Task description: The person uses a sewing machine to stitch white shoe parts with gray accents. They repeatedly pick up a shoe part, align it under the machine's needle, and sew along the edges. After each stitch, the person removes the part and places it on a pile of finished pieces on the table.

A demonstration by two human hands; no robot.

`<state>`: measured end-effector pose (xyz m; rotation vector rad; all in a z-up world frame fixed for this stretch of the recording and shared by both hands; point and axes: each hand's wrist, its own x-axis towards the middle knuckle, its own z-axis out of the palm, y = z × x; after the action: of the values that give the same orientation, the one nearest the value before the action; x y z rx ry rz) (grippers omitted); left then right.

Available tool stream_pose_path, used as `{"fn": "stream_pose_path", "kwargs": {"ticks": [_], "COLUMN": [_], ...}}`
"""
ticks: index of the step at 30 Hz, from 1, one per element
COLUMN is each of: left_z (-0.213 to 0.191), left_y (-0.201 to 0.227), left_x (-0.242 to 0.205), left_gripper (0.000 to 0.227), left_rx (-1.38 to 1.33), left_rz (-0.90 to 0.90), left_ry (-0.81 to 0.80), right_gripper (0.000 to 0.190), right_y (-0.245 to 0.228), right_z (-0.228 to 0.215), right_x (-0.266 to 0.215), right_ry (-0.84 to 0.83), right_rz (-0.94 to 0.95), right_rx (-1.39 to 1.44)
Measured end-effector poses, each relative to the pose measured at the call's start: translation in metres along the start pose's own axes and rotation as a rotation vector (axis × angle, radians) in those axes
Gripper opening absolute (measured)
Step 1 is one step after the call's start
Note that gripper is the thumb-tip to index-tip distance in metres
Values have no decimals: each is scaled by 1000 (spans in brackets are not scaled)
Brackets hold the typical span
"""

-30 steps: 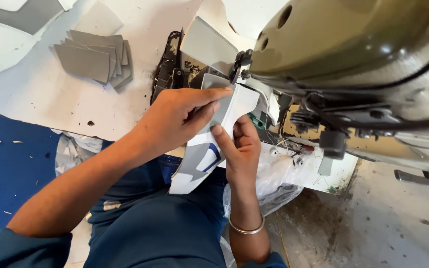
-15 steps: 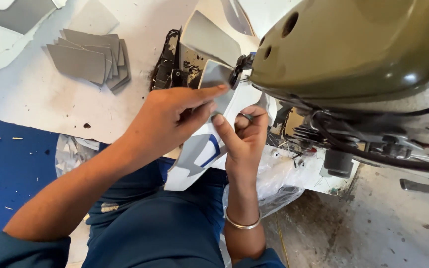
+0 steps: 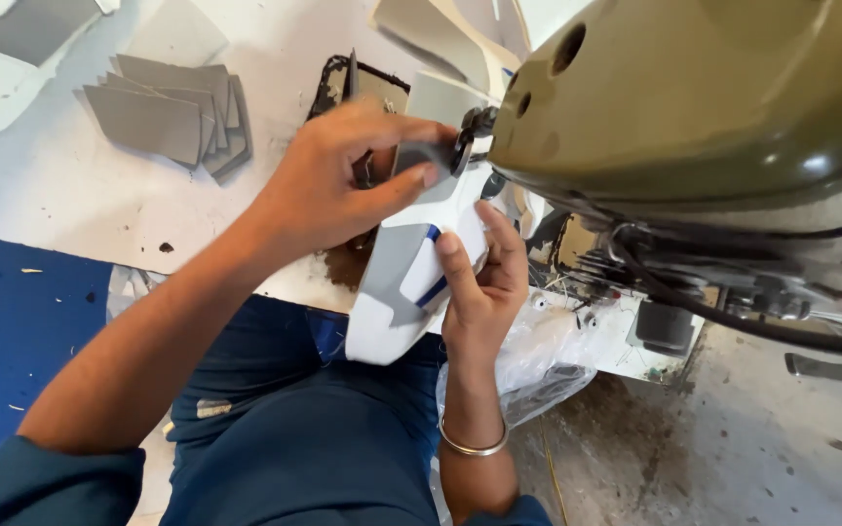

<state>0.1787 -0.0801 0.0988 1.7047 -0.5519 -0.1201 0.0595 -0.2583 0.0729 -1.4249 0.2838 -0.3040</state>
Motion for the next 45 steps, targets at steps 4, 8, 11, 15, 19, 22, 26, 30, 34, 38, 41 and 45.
{"fn": "stream_pose_path", "kwargs": {"ticks": [4,8,11,15,19,22,26,30,34,38,41,45], "left_z": [-2,4,12,25,49,57,58,60,31,-20,-47,-67], "left_y": [-27,-41,-42,-30,-27,-23,-22,-21,12,18,-8,-58], "left_x": [24,34,26,1,-16,-12,-3,3,-6,-19,-6,47], "left_gripper": [47,51,52,52,50,51,50,48,49,29,12,41], "left_rx": [-61,-457,-589,-500,-369,-379,-360,-339,27,348,715,514], "left_rz": [191,80,55,79,90,83,73,69,-33,51,262,-132], "left_ry": [-179,-360,-323,-101,106,189,216,250,214,281,583,315], "right_gripper": [45,43,40,38,37,34,38,46,37,23,37,43], "right_y": [-13,-25,-28,-34,-39,-38,21,70,4,47,48,63], "right_z": [6,4,-10,-28,-45,-58,-107,-139,-18,18,72,81], "right_x": [8,24,36,61,83,94,122,131,50,8,-2,5], "right_ry": [52,47,6,-53,-114,-273,-275,-174,228,-47,-192,-185], "right_rz": [12,15,21,65,-50,-373,-501,-531,-434,-769,-218,-110], "right_rx": [-86,-111,-116,-171,-504,-908,-1096,-1449,-354,-678,-765,-1099]}}
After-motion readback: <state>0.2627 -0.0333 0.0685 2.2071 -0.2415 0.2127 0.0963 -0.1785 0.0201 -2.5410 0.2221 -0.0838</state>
